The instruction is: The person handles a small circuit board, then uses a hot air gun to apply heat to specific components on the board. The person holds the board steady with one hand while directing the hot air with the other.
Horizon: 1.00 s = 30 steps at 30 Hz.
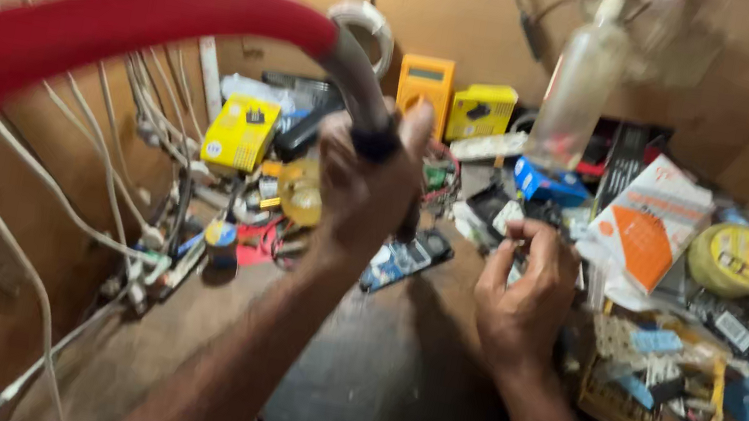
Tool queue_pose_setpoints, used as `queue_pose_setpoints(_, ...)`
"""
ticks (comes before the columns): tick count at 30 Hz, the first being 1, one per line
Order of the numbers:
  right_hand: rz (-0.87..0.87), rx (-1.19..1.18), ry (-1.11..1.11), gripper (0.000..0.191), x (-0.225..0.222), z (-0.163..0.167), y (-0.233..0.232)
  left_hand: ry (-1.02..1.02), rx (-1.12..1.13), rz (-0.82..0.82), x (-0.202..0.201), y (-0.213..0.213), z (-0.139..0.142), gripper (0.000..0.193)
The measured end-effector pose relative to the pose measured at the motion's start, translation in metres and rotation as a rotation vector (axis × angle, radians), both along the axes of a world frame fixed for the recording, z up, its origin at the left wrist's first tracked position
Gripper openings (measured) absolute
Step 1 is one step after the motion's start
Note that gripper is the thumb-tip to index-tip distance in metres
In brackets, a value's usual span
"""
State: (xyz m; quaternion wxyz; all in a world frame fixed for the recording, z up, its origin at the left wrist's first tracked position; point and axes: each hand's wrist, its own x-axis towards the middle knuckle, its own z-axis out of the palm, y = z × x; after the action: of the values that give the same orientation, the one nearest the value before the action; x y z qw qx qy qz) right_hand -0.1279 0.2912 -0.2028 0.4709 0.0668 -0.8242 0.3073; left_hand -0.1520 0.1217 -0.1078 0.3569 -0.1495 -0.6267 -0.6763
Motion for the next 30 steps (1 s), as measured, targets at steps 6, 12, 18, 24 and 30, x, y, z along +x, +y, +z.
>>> queue_pose_setpoints(6, 0.019, 0.051, 0.059, 0.017, 0.002, -0.006, 0.008, 0.001, 0.106, -0.129, -0.003, 0.000, -0.005, 0.036)
queue_pose_setpoints(12, 0.063, 0.015, -0.003, 0.015, 0.003, -0.007, 0.010, 0.023, 0.094, -0.126, -0.004, 0.008, -0.009, 0.037)
queue_pose_setpoints(18, 0.063, 0.037, 0.025, 0.014, 0.001, -0.007, 0.009, 0.048, 0.060, -0.060, -0.009, 0.006, 0.003, 0.035)
queue_pose_setpoints(24, 0.062, 0.021, 0.022, 0.013, -0.001, -0.006, 0.008, -0.047, 0.045, -0.173, -0.005, 0.006, 0.001, 0.037)
queue_pose_setpoints(30, 0.048, 0.020, 0.008, 0.013, -0.002, -0.007, 0.006, -0.007, 0.027, -0.030, -0.010, 0.002, -0.006, 0.039)
